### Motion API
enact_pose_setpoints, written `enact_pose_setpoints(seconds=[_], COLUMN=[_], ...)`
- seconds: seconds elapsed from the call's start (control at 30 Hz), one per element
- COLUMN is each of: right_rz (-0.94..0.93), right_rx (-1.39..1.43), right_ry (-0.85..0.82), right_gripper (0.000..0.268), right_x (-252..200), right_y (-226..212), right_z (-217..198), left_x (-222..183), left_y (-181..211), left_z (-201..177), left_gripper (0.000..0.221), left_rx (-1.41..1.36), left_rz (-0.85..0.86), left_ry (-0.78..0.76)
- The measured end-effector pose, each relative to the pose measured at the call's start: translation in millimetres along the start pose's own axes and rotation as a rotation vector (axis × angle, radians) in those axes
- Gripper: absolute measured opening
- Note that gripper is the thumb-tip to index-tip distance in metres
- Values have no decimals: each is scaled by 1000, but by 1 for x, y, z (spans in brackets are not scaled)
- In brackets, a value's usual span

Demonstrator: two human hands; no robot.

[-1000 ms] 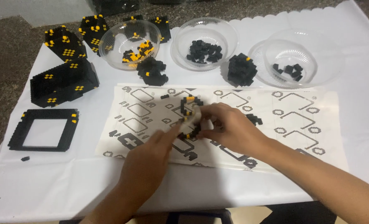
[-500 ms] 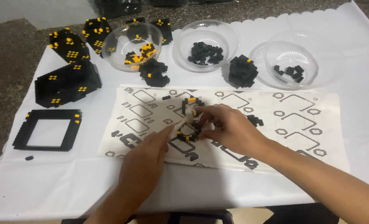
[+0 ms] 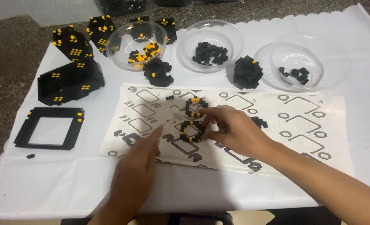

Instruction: Assembling a structure from small black and yellow interlocking toy blocks using a printed guide.

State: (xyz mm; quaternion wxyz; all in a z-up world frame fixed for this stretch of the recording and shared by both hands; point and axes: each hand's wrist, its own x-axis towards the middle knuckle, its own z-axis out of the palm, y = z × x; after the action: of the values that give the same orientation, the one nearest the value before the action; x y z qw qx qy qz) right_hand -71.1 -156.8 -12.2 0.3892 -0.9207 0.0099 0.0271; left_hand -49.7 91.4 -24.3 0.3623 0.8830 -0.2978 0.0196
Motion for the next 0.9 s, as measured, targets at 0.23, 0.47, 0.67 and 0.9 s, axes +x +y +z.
enact_pose_setpoints(seconds=[0.23,0.47,0.67,0.9], right_rz=[-87,-150,-162,-139], right_rx=[6,27,20,42], right_ry=[30,62,53,57], right_gripper=[55,53,53,53], right_x=[0,0,0,0], right_y=[6,8,9,8], right_z=[2,4,4,4], left_x=[-18,-33,-27,-31], left_y=[-5,-8,-2,-6], left_z=[1,5,6,7], left_gripper=[48,54,59,59], left_rx=[134,268,335,353], left_rz=[11,76,87,153], left_ry=[-7,-5,-27,31])
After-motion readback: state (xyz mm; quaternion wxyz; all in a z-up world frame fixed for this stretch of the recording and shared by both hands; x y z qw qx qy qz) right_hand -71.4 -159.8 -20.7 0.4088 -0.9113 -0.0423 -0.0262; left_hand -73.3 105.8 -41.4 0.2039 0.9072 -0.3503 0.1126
